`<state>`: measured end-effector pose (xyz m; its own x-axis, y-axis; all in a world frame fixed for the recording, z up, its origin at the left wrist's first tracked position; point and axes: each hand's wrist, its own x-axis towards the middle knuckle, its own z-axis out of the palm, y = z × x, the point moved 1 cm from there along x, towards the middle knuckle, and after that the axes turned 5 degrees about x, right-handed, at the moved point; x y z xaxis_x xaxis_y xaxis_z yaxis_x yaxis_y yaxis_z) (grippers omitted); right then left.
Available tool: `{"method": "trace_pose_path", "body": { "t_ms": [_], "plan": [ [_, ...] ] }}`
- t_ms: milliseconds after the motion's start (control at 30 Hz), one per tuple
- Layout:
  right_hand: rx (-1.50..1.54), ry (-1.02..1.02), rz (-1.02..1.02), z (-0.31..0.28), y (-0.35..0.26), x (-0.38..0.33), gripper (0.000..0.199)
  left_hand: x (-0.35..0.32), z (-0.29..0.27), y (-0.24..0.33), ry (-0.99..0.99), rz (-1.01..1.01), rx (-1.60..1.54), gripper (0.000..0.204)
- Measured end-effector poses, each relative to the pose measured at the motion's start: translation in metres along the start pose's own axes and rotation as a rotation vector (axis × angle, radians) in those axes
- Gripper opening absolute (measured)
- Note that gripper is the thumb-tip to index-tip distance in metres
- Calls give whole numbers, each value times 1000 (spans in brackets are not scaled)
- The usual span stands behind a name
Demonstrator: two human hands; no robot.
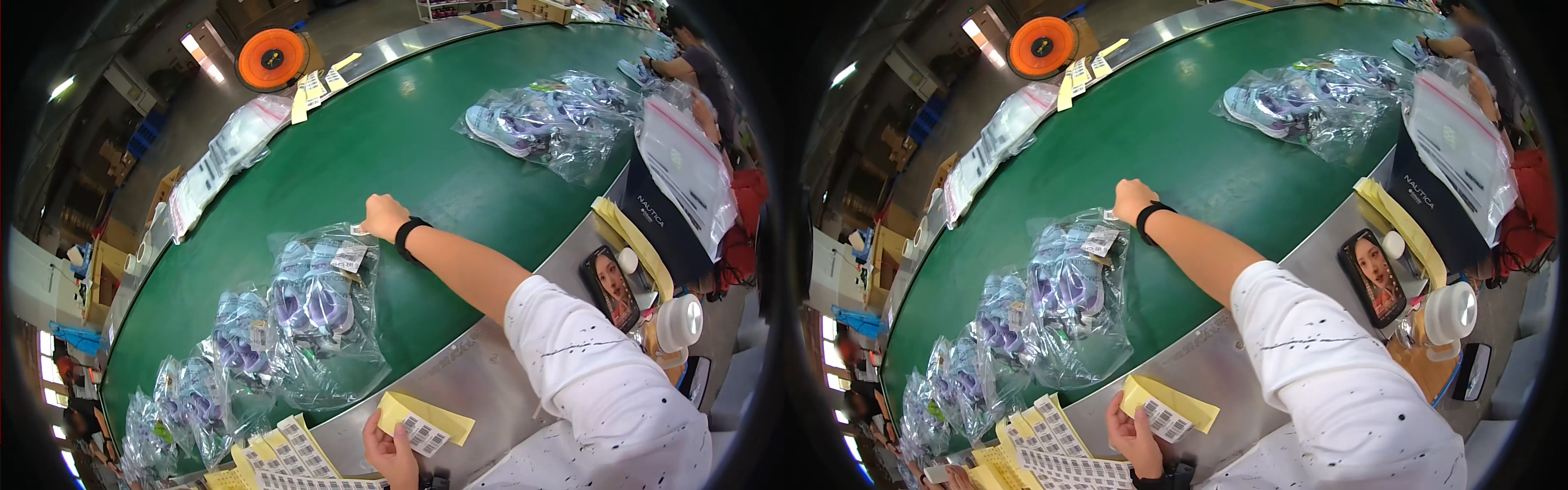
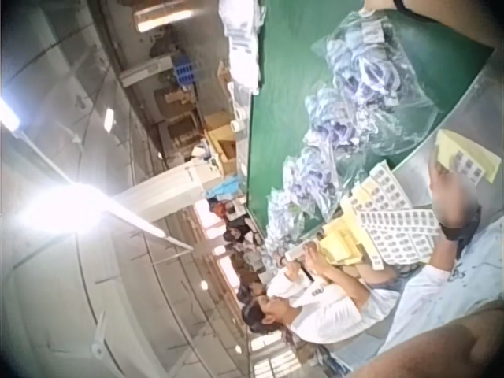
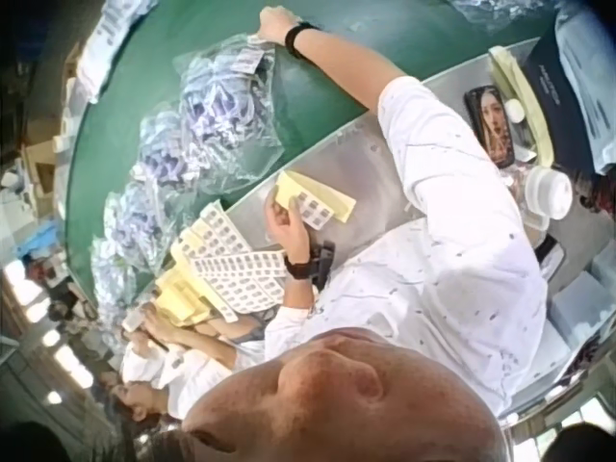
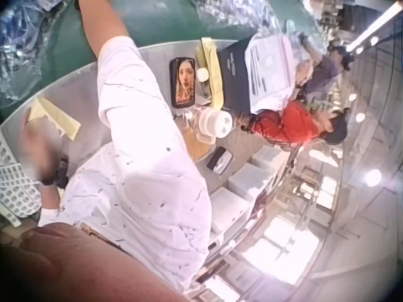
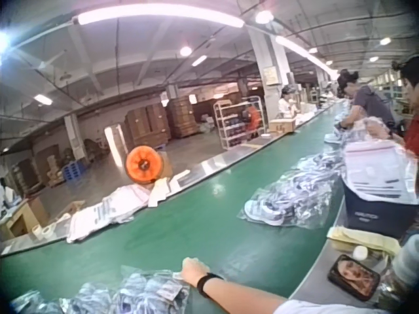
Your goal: The person applies barcode labels to plastic bags containing footwear on a green conveyor belt. They peel a label from a sheet, place it on a bag, and move the bag down the line. This process is repeated for multiple packages throughout the clip.
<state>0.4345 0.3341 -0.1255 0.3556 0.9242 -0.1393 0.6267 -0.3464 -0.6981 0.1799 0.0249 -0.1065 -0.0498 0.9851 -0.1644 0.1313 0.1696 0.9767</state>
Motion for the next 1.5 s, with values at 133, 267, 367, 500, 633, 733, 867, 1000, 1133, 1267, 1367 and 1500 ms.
{"method": "trace_pose_path", "body": {
  "t_ms": [133,267,367,500,633,733,867,1000,1133,1267,1367,1500],
  "plan": [
    [-216,-36,-12,-28,-1,-5,34,0,0,0,-6,7,-40,42],
    [-326,210,42,-91,47,7,22,0,4,3,-2,14,-64,44],
    [-752,537,-109,-152,95,10,18,0,4,4,-10,22,-72,47],
    [-939,495,-220,-217,168,2,15,0,3,8,-34,5,-85,52],
    [-881,387,-336,-194,158,11,23,0,5,9,-22,6,-71,56],
    [-566,372,-478,-141,106,-7,23,1,3,2,13,19,-208,54],
    [233,-19,-651,-59,-2,-96,37,1,-5,-1,-6,-22,-115,45],
    [446,-460,-733,-46,-60,-208,20,8,-14,27,-20,-9,14,29],
    [482,-494,-815,-36,-47,-248,15,15,-16,49,-6,104,-4,25],
    [486,-501,-795,-38,-41,-257,13,15,-21,57,-7,92,59,22],
    [518,-406,-836,-39,-38,-266,9,12,-20,55,41,120,43,23],
    [471,-274,-955,-40,-36,-275,6,10,-22,52,30,111,130,25]
  ]
}}
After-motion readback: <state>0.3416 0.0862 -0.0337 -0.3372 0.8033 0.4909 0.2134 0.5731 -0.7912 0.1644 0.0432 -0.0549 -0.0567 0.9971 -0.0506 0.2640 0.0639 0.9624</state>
